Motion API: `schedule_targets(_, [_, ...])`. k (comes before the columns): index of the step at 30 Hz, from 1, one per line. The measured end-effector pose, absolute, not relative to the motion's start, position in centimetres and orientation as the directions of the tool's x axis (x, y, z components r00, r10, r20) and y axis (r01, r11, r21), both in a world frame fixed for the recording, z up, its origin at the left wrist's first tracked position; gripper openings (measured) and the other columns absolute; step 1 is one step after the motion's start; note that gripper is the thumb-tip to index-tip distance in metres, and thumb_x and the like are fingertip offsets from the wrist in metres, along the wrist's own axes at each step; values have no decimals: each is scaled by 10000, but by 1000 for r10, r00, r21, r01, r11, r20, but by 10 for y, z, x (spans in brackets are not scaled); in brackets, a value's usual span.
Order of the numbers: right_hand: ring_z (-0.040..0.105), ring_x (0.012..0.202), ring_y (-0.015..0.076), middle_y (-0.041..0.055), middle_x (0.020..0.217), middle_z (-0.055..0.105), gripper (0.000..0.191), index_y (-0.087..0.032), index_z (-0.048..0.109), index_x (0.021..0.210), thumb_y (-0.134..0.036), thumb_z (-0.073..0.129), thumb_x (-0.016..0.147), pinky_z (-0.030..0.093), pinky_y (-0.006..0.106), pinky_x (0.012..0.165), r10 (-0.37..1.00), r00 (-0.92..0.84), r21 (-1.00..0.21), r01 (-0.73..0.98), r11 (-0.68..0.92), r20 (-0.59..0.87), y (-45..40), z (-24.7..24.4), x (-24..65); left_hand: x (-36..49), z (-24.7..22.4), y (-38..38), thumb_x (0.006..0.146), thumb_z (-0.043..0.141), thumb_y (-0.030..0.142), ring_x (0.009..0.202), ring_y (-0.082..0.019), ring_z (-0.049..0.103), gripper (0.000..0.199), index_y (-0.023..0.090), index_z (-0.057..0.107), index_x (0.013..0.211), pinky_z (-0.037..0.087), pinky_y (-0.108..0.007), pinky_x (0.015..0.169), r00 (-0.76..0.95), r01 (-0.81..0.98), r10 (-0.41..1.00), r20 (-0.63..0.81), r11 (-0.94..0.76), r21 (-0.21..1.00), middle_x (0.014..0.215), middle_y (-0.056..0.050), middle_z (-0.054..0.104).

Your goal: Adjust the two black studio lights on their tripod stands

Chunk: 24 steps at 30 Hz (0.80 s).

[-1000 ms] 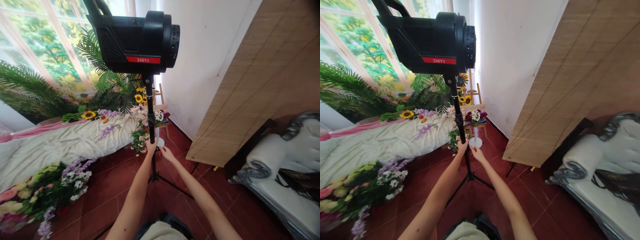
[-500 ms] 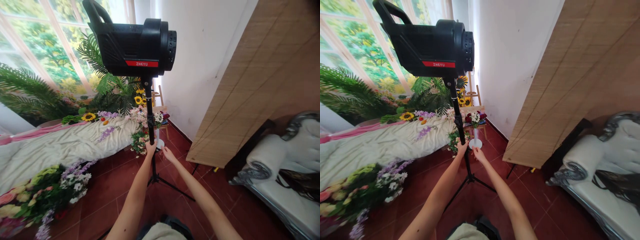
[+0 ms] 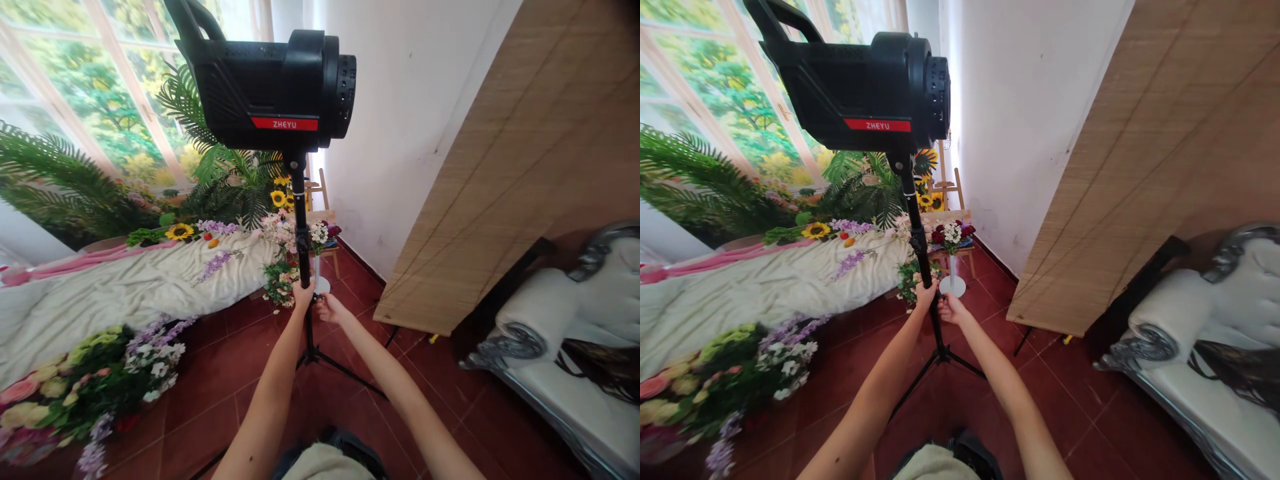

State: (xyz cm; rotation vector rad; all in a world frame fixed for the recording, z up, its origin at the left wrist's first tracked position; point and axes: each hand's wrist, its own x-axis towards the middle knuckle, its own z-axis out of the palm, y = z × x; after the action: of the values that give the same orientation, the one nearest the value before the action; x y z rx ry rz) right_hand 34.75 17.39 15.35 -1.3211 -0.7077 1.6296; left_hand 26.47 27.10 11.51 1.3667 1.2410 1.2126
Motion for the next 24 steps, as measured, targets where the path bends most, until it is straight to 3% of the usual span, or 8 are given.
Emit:
schedule_targets(3, [229, 329, 73, -63, 440, 360, 336, -204, 351, 586, -261, 267, 907, 244, 178, 376, 857, -169, -765, -390, -512, -487, 175, 157, 352, 265, 116, 271, 606, 636, 344, 469, -96, 479, 229, 163, 541, 501, 364, -198, 464, 14, 125, 995, 103, -104, 987, 491, 3, 524])
schedule_targets(6, [274, 337, 72, -35, 480, 455, 364, -199, 408, 632, -350, 257, 926, 239, 185, 384, 842, -26, -820, -212, -531, -538, 174, 154, 351, 264, 116, 270, 610, 635, 349, 474, -98, 481, 221, 158, 561, 527, 363, -198, 464, 21, 112, 995, 101, -103, 988, 494, 3, 522])
schedule_targets(8, [413, 407, 93, 1, 574, 556, 353, -194, 477, 708, -440, 330, 915, 319, 202, 442, 890, 208, -906, 39, -422, -405, 171, 149, 350, 264, 116, 270, 611, 636, 352, 466, -94, 470, 229, 156, 557, 523, 357, -196, 459, 23, 103, 995, 94, -96, 990, 486, 7, 509])
schedule_targets(10, [562, 587, 135, 27, 717, 627, 308, -203, 524, 812, -484, 419, 883, 409, 229, 573, 927, 343, -920, 292, -260, -154, 165, 145, 349, 264, 116, 270, 607, 639, 349, 462, -90, 460, 237, 155, 543, 510, 353, -193, 458, 17, 105, 995, 96, -97, 990, 480, 11, 499])
schedule_targets(14, [605, 890, 181, 60, 983, 639, 292, -210, 554, 989, -459, 505, 844, 450, 288, 776, 927, 316, -811, 584, -21, 204, 151, 141, 350, 265, 116, 270, 599, 645, 344, 473, -95, 474, 231, 153, 542, 520, 359, -196, 467, 7, 113, 996, 89, -90, 990, 489, 9, 507])
schedule_targets(18, [582, 981, 191, 67, 1076, 614, 284, -210, 537, 1073, -377, 519, 844, 456, 308, 835, 878, 277, -728, 677, 109, 390, 146, 142, 348, 265, 117, 270, 606, 629, 336, 471, -102, 483, 211, 152, 555, 535, 372, -207, 476, 25, 90, 996, 89, -91, 992, 500, -2, 522])
schedule_targets(24, [614, 886, 170, 45, 994, 636, 189, -212, 536, 1016, -327, 482, 877, 471, 292, 807, 880, 250, -766, 618, 176, 405, 150, 138, 343, 264, 113, 271, 608, 630, 335, 495, -109, 507, 208, 148, 565, 544, 382, -199, 484, 30, 77, 994, 102, -105, 992, 510, -8, 543])
